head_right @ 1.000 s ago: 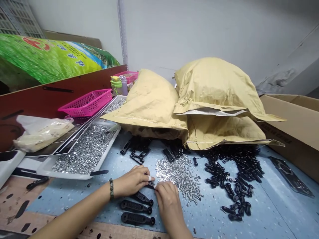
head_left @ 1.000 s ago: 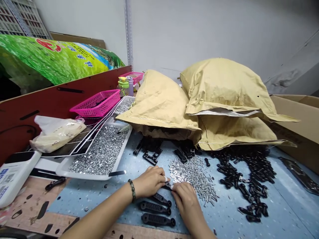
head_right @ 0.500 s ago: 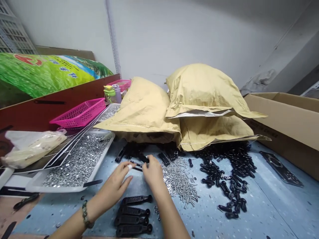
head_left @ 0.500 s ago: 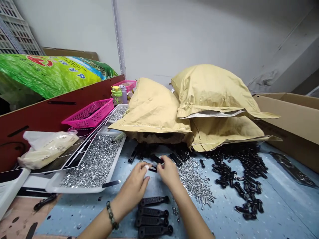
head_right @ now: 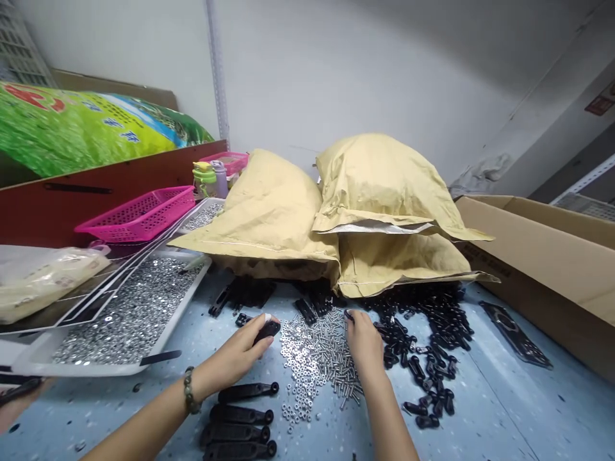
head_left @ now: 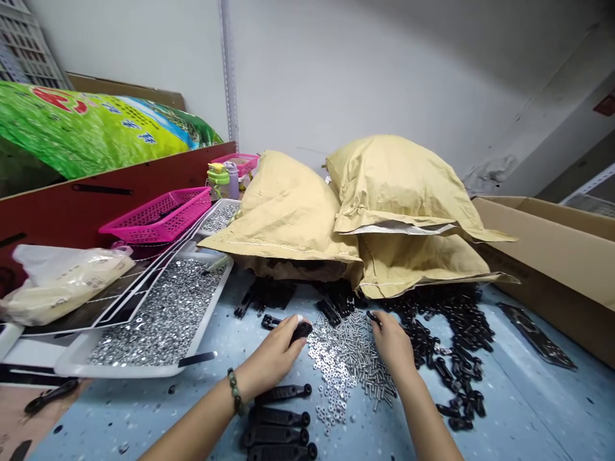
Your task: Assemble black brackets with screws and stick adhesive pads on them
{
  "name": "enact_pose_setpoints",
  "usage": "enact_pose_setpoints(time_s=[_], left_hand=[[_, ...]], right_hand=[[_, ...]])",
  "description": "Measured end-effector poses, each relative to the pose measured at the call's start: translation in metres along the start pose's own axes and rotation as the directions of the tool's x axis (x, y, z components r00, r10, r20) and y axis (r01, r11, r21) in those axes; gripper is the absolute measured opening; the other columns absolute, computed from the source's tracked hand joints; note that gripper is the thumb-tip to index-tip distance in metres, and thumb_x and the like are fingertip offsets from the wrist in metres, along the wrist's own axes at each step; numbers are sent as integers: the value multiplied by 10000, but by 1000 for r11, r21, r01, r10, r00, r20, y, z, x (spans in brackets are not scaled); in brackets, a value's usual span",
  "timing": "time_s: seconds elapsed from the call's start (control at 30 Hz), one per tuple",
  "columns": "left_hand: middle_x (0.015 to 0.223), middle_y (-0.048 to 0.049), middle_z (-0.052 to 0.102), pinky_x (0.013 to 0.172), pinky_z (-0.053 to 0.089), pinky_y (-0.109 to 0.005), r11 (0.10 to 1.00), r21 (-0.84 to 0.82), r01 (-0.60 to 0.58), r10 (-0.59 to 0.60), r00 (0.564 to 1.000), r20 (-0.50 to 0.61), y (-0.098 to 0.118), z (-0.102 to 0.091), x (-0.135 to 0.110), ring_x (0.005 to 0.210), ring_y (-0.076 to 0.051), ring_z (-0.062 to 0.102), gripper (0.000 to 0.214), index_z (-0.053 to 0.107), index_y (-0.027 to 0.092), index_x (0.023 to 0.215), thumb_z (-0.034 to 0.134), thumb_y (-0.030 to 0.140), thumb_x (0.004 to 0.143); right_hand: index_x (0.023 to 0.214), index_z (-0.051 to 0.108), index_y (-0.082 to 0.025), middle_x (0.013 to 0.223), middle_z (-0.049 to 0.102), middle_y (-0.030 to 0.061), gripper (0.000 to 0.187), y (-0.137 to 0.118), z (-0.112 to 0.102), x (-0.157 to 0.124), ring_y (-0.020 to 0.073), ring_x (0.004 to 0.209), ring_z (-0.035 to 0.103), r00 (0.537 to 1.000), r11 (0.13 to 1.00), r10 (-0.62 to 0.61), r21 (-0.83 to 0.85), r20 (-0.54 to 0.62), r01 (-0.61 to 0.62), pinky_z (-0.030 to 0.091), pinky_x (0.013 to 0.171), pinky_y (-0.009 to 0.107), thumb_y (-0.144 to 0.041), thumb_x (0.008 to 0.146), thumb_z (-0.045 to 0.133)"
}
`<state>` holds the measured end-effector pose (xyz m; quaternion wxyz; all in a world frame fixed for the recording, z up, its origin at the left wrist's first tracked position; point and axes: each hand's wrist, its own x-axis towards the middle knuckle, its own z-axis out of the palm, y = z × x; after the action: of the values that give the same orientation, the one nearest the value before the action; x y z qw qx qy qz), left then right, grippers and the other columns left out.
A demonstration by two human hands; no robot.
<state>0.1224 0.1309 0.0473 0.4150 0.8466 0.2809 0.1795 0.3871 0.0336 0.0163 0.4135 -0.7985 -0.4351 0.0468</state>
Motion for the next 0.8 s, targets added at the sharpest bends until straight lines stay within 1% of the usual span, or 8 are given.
enact_pose_setpoints(time_s=[0.1, 0.17, 0.27, 0.4, 0.57, 0.67, 0.73, 0.8], left_hand=[[801, -9, 617, 680, 456, -266, 999, -23, 47, -48, 999, -19, -1, -2, -2, 759, -181, 600, 137, 488, 203, 990, 382, 247, 915], [814, -7, 611, 674, 436, -261, 999, -16, 40, -41, 999, -32, 2, -2, -3, 771, -180, 587, 108, 493, 205, 945, 397, 231, 903], [854, -14, 601, 695, 411, -269, 1000, 18, -5, 5, 999, -41, 10, 0, -5, 793, -184, 564, 85, 500, 205, 901, 444, 269, 901], [821, -23, 577, 677, 378, -290, 995, 82, -47, 52, 997, -61, 14, 0, -10, 758, -201, 540, 169, 502, 200, 839, 463, 349, 910], [711, 7, 559, 611, 331, -270, 988, 115, -103, 105, 994, -15, 13, -4, -16, 662, -175, 520, 224, 505, 206, 730, 479, 345, 904], [640, 22, 541, 572, 313, -260, 992, 108, -65, 69, 997, -39, 9, -6, -19, 600, -160, 506, 267, 486, 202, 674, 490, 351, 896], [620, 24, 541, 561, 321, -255, 996, 90, -3, 11, 996, -88, 3, -7, -19, 587, -160, 513, 257, 486, 201, 682, 480, 345, 896], [653, 22, 567, 574, 350, -253, 997, 60, 50, -42, 991, -128, -5, -7, -19, 616, -166, 539, 192, 496, 202, 740, 470, 317, 891]], right_hand=[[864, 660, -217, 968, 635, 85, 234, -39, 9, -26, 228, 912, 603, 988, 981, -112, 170, 107, 92, 486, 802, 359, -397, 848, 511], [887, 671, -227, 994, 635, 73, 208, -69, 14, -43, 210, 946, 602, 953, 928, -230, 340, 199, 153, 494, 802, 325, -377, 869, 528], [872, 678, -226, 912, 647, 59, 124, -99, 20, -56, 196, 889, 611, 914, 862, -343, 458, 215, 216, 490, 776, 314, -281, 866, 566], [869, 675, -211, 892, 648, 59, 101, -109, 21, -59, 188, 853, 610, 917, 868, -331, 453, 223, 203, 487, 741, 301, -243, 858, 579], [834, 660, -198, 879, 655, 48, 97, -103, 17, -59, 188, 833, 631, 888, 847, -286, 529, 361, 58, 502, 726, 295, -271, 841, 597], [957, 619, -204, 875, 657, 38, 144, -89, 19, -63, 178, 774, 635, 885, 918, -247, 387, 395, 83, 505, 694, 302, -294, 893, 526], [928, 609, -208, 875, 643, 39, 106, -79, 25, -68, 187, 787, 612, 883, 963, -269, 129, 386, 237, 486, 699, 315, -253, 899, 517], [801, 613, -207, 840, 625, 36, 75, -72, 35, -74, 209, 810, 579, 864, 926, -310, -79, 397, 369, 456, 712, 334, -179, 856, 569]])
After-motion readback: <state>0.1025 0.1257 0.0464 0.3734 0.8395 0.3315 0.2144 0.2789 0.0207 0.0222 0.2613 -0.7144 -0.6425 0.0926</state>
